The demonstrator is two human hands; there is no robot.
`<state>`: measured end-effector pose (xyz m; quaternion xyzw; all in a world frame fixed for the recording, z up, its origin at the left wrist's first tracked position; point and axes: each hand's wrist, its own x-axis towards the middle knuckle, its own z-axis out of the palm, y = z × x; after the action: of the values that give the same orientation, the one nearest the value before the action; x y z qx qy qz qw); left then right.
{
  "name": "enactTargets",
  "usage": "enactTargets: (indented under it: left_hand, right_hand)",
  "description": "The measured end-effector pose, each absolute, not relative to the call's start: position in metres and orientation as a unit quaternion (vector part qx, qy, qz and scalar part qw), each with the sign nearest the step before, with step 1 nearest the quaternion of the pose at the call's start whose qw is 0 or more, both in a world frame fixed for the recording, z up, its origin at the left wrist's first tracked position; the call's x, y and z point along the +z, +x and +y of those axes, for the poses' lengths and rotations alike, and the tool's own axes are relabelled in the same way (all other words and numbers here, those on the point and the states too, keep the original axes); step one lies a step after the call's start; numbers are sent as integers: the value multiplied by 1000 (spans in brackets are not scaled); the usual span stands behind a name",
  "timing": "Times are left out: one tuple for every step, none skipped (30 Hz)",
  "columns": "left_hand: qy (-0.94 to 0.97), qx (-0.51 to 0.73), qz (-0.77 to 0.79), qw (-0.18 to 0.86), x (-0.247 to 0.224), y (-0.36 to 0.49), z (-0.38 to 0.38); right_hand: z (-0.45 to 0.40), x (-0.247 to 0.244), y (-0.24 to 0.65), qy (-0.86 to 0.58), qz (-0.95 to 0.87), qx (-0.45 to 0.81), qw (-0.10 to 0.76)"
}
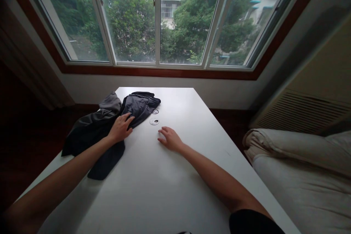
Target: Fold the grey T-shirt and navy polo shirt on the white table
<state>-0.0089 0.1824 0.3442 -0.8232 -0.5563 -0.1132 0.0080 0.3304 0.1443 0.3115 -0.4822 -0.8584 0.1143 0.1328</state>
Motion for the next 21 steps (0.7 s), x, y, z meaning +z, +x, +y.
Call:
enactTargets:
  left_hand:
    - [-852, -108, -512, -16, 342, 4, 175]
    - [-875, -97, -472, -41, 338, 17, 169]
    - [-888, -85, -447, -64, 333, 29, 164]
    - [-892, -74, -437, -82, 327, 39, 160]
    - [-889, -67, -443, -92, 320, 47, 158]
    - [-883, -62, -456, -98, 314, 53, 157]
    - [-876, -59, -467, -101, 308, 56, 157]
    - [-873, -57, -473, -102, 303, 58, 158]
    - [-873, -56, -473, -103, 299, 58, 159]
    - [-875, -56, -469, -104, 297, 57, 160]
    - [-878, -55, -464, -105, 296, 54, 161]
    - [-880, -55, -460, -107, 295, 52, 162]
    - [-881, -55, -457, -109, 295, 49, 162]
    - [-882, -54, -455, -111, 296, 47, 162]
    - [-882, -53, -454, -112, 296, 44, 162]
    - [-882, -53, -454, -112, 297, 43, 161]
    - [-882, -53, -455, -111, 297, 42, 160]
    - [-882, -52, -455, -110, 297, 41, 160]
    - [-882, -52, -456, -109, 298, 41, 159]
    - [-881, -52, -457, -109, 298, 41, 158]
    - [-881, -52, -457, -108, 298, 41, 158]
  right_hand:
    - [142, 309, 331, -500, -852, 100, 121]
    - [141, 307, 331, -514, -846, 90, 108]
    - [140, 307, 330, -524, -842, 84, 93]
    - [139, 307, 328, -532, -839, 78, 79]
    - [138, 308, 326, -537, -837, 74, 67]
    - [137, 309, 325, -541, -836, 70, 57]
    - [136, 310, 324, -543, -835, 67, 49]
    - [135, 312, 324, -546, -834, 65, 42]
    - [135, 313, 324, -549, -833, 65, 36]
    - [134, 314, 324, -551, -831, 68, 31]
    - [133, 315, 324, -552, -831, 71, 25]
    - [133, 315, 324, -551, -831, 75, 20]
    - [132, 316, 324, -550, -832, 78, 16]
    - [132, 316, 324, -547, -833, 81, 13]
    - [132, 317, 325, -545, -834, 84, 10]
    - [132, 317, 325, -544, -835, 85, 9]
    - [132, 317, 325, -543, -835, 84, 9]
    - [132, 317, 325, -544, -835, 83, 9]
    - [132, 317, 325, -545, -835, 81, 10]
    - [132, 317, 325, -545, -834, 79, 11]
    - [131, 317, 325, -545, -834, 77, 12]
